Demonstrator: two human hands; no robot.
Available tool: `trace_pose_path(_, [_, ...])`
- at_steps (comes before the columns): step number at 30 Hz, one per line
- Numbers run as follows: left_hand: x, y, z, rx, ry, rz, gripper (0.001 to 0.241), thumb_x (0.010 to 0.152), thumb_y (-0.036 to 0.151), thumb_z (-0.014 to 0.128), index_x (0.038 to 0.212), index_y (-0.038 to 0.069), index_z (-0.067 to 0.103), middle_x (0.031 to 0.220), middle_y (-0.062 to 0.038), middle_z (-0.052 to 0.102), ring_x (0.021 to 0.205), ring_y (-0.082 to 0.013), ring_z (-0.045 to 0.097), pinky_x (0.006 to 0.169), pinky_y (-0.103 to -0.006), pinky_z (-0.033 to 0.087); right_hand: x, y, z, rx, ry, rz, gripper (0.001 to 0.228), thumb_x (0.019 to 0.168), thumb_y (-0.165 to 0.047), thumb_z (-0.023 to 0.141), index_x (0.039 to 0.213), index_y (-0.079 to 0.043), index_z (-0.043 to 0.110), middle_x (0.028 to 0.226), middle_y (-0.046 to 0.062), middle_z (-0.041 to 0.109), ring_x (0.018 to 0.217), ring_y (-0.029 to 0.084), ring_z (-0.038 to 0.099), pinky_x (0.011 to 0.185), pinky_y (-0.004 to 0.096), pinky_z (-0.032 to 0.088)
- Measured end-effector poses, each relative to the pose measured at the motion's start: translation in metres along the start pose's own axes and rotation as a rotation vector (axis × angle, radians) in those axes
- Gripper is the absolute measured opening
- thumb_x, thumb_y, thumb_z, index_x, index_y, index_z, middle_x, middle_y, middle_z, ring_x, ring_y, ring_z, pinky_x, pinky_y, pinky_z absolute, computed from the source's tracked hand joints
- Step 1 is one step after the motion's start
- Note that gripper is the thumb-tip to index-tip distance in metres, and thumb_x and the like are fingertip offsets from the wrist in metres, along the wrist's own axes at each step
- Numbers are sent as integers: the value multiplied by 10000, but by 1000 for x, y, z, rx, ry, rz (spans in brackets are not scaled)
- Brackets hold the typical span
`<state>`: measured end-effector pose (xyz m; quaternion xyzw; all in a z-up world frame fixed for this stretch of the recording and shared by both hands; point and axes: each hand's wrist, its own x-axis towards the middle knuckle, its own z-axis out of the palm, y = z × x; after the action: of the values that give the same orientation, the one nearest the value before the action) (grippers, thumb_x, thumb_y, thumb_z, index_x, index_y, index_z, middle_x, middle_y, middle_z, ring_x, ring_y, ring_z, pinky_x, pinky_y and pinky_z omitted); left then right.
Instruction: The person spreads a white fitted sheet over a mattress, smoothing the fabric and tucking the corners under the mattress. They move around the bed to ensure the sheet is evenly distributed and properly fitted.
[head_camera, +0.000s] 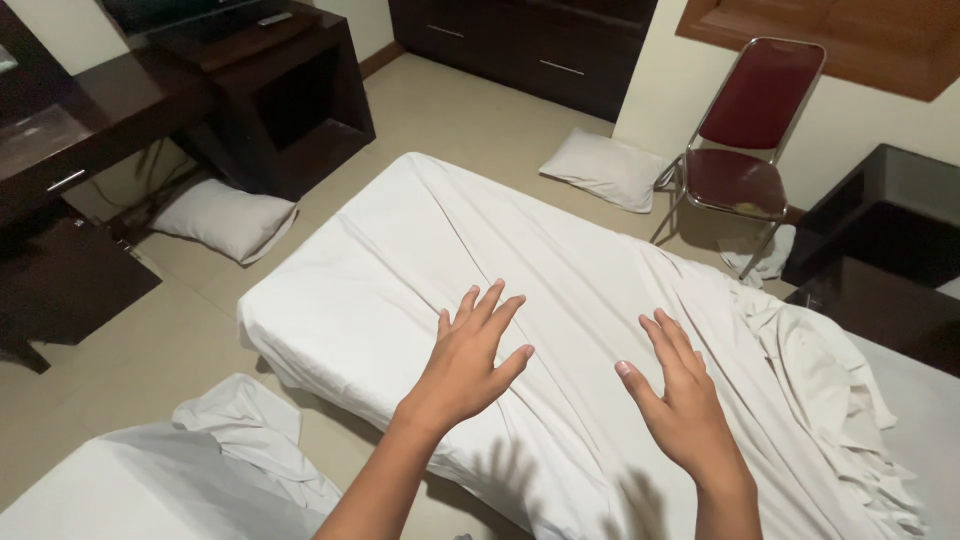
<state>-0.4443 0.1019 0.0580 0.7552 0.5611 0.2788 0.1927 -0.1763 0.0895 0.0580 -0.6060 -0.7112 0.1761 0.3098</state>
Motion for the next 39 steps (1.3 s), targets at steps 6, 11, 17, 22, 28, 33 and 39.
trace_pose_path(6, [-3, 9, 7, -10, 31, -2, 611, 937, 367, 639, 1491, 161, 483, 1631, -151, 344, 1531, -428, 234, 1172, -662, 193, 0, 16, -2, 7, 12, -55, 636, 912, -366, 660, 1458, -70, 517, 1614, 147, 405, 1492, 340, 360, 1183, 458, 280])
trace_pose_path(11, [-9, 16, 10, 21, 22, -31, 620, 940, 362, 639, 1494, 141, 470, 1633, -165, 335, 1512, -439, 235, 1164, -667, 197, -6, 19, -3, 20, -28, -27, 638, 909, -371, 661, 1462, -85, 520, 1620, 141, 394, 1502, 340, 328, 1177, 459, 265])
trace_pose_path(17, [-23, 21, 20, -12, 54, -32, 602, 935, 344, 651, 1476, 130, 497, 1613, -177, 369, 1514, -447, 252, 1150, -677, 220, -18, 27, 0, 38, -30, -73, 639, 917, -376, 655, 1464, -75, 517, 1612, 159, 403, 1518, 343, 314, 1204, 486, 233])
trace_pose_path(22, [-29, 17, 29, -19, 104, -1, 585, 923, 329, 660, 1454, 124, 522, 1597, -182, 402, 1501, -451, 289, 1143, -681, 246, -23, 31, 1, 31, -51, -68, 631, 917, -372, 661, 1452, -66, 524, 1614, 163, 401, 1518, 349, 301, 1203, 501, 207])
trace_pose_path(28, [-24, 12, 22, -29, 71, 35, 580, 930, 320, 657, 1456, 116, 524, 1597, -180, 401, 1503, -456, 277, 1143, -677, 243, -23, 26, 6, 24, -25, -26, 642, 917, -387, 649, 1463, -75, 514, 1614, 157, 396, 1526, 348, 301, 1214, 514, 213])
trace_pose_path(33, [-17, -4, 9, -15, 40, 53, 570, 928, 319, 656, 1449, 120, 534, 1594, -177, 407, 1502, -446, 285, 1157, -661, 243, -16, 9, 18, 9, -40, 22, 647, 905, -386, 656, 1464, -92, 513, 1633, 142, 362, 1531, 345, 272, 1197, 542, 203])
trace_pose_path(39, [-6, -27, -15, -2, -5, 80, 567, 928, 318, 658, 1442, 113, 535, 1592, -181, 405, 1494, -450, 285, 1147, -669, 245, -3, -15, 44, 13, -4, 9, 639, 905, -384, 655, 1459, -97, 519, 1629, 139, 377, 1528, 340, 291, 1201, 544, 211])
